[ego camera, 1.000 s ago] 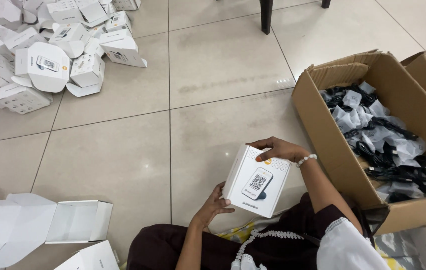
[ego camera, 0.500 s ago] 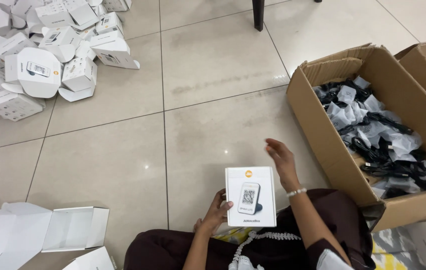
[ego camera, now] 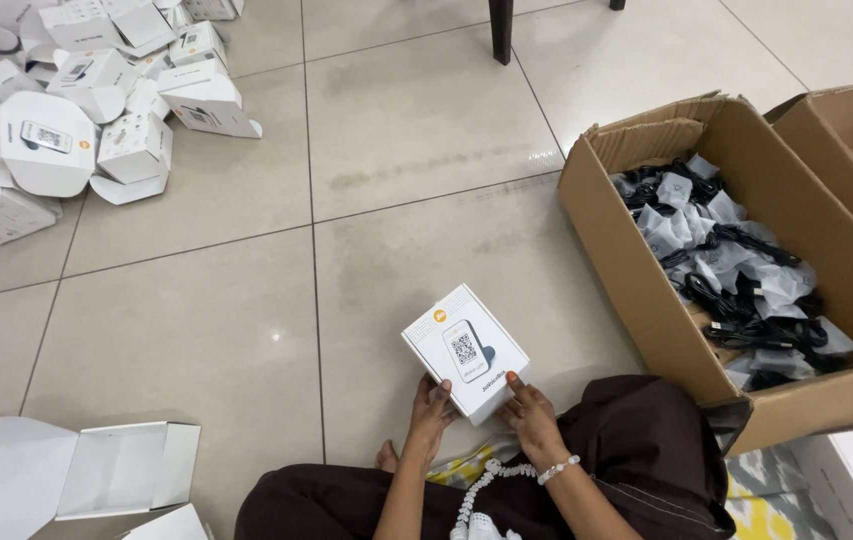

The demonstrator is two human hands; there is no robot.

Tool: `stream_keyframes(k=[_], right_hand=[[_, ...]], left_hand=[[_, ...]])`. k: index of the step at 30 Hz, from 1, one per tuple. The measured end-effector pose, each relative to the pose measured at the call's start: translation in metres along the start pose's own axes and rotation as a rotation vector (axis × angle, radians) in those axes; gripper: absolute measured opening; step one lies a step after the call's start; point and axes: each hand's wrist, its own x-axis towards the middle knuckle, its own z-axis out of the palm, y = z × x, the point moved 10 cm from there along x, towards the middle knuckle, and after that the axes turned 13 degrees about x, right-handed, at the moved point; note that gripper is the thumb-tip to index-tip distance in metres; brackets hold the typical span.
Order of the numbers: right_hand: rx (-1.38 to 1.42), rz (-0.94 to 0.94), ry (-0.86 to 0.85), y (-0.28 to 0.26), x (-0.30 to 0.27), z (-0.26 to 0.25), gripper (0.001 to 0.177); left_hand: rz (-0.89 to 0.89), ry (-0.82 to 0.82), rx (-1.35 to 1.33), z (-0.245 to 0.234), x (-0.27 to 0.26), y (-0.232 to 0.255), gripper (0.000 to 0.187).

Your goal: The person places electronic devices and cables into packaging boxes.

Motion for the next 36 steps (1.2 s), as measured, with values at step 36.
stream_keyframes(k=[36], right_hand=[[-1.032,-0.535,-0.419,-0.106,-0.001,0.113,0.04]], left_hand=[[0.644,0.094,1.659,0.084,-0.002,0.149,0.111]])
